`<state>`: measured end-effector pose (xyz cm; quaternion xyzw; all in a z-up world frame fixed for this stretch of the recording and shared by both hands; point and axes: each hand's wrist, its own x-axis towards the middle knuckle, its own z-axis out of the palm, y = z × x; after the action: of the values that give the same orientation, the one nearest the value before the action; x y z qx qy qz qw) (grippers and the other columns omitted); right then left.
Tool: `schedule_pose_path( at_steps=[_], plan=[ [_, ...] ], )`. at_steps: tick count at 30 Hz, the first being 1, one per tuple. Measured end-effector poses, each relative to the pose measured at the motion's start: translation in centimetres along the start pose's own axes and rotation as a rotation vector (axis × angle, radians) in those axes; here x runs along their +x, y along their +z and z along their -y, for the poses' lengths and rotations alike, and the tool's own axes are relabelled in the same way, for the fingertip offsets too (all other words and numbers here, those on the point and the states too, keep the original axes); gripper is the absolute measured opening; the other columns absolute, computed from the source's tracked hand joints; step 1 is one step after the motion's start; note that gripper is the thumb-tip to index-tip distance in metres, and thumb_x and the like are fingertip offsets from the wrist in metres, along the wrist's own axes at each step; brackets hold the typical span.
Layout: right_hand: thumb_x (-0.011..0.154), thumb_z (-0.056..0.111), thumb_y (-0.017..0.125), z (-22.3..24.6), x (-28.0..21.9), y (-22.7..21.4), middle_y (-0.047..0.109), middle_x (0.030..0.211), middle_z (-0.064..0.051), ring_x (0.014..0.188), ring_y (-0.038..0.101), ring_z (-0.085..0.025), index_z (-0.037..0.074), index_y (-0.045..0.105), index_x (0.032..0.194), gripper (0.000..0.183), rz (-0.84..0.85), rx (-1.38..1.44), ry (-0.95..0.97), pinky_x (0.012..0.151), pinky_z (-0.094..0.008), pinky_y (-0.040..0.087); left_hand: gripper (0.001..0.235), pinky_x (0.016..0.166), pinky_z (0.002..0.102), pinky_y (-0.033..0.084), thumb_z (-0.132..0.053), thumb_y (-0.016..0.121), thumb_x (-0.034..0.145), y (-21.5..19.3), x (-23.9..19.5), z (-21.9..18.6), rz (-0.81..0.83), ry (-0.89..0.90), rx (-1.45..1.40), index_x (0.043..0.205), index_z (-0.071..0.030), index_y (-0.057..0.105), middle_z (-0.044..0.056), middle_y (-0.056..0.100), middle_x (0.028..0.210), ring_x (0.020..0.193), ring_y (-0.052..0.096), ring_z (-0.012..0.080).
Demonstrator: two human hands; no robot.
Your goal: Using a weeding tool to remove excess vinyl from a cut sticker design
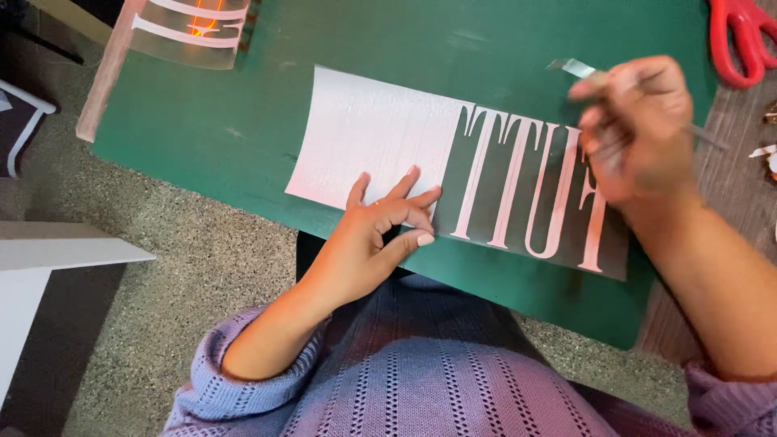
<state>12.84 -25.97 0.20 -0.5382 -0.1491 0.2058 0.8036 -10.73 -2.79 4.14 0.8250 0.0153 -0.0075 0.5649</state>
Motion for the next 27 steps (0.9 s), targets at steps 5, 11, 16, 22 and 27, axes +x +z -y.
schedule_pose_path(
  at_steps=[5,11,16,22,27],
  plan=[
    [0.101,0.040,0.062,1.3,3.1,-3.7,0.081,0.115,-0.008,0.076,0.076,-0.004,0.018,0.065,0.119,0.029,-0.259,0.142,0.136,0.051,-0.015,0.054,0.009,0.122,0.064,-0.007,-0.017,0.061,0.099,0.0,0.1,0.3,0.005,-0.002,-0.047,0.091,-0.017,0.059,0.019,0.061,0.145,0.155,0.033,0.0326],
    [0.106,0.036,0.063,4.7,-1.4,0.1,0.073,0.122,-0.010,0.100,0.075,-0.013,0.015,0.057,0.114,0.023,0.123,-0.566,-0.247,0.077,-0.023,0.061,0.008,0.124,0.058,-0.010,-0.026,0.060,0.099,-0.1,0.0,1.0,-0.035,-0.037,-0.199,0.094,-0.019,0.061,0.017,0.066,0.140,0.155,0.036,0.0270],
    [0.080,0.013,0.082,3.7,-7.3,9.9,0.074,0.118,-0.018,0.119,0.073,-0.035,0.008,0.059,0.088,0.024,0.560,-0.857,-0.338,0.120,-0.057,0.049,0.006,0.123,0.058,-0.012,-0.030,0.063,0.098,0.1,0.3,2.4,-0.049,-0.023,-0.248,0.096,-0.024,0.061,0.014,0.068,0.138,0.156,0.036,0.0250],
    [0.078,0.012,0.088,2.7,-8.5,13.4,0.082,0.091,-0.001,0.077,0.069,-0.005,0.010,0.056,0.072,0.032,0.366,-0.855,0.034,0.044,-0.023,0.038,0.007,0.123,0.057,-0.015,-0.029,0.065,0.096,0.0,0.1,2.0,-0.072,-0.029,-0.296,0.095,-0.022,0.065,0.018,0.070,0.136,0.154,0.039,0.0264],
    [0.086,0.015,0.079,2.5,-7.7,11.7,0.067,0.073,0.000,0.085,0.073,-0.008,0.014,0.037,0.067,0.047,0.458,-0.795,-0.007,0.093,-0.030,0.054,0.006,0.124,0.059,-0.014,-0.027,0.067,0.096,0.2,0.2,2.9,-0.105,0.018,-0.290,0.097,-0.021,0.066,0.015,0.070,0.134,0.152,0.042,0.0286]
  ],
)
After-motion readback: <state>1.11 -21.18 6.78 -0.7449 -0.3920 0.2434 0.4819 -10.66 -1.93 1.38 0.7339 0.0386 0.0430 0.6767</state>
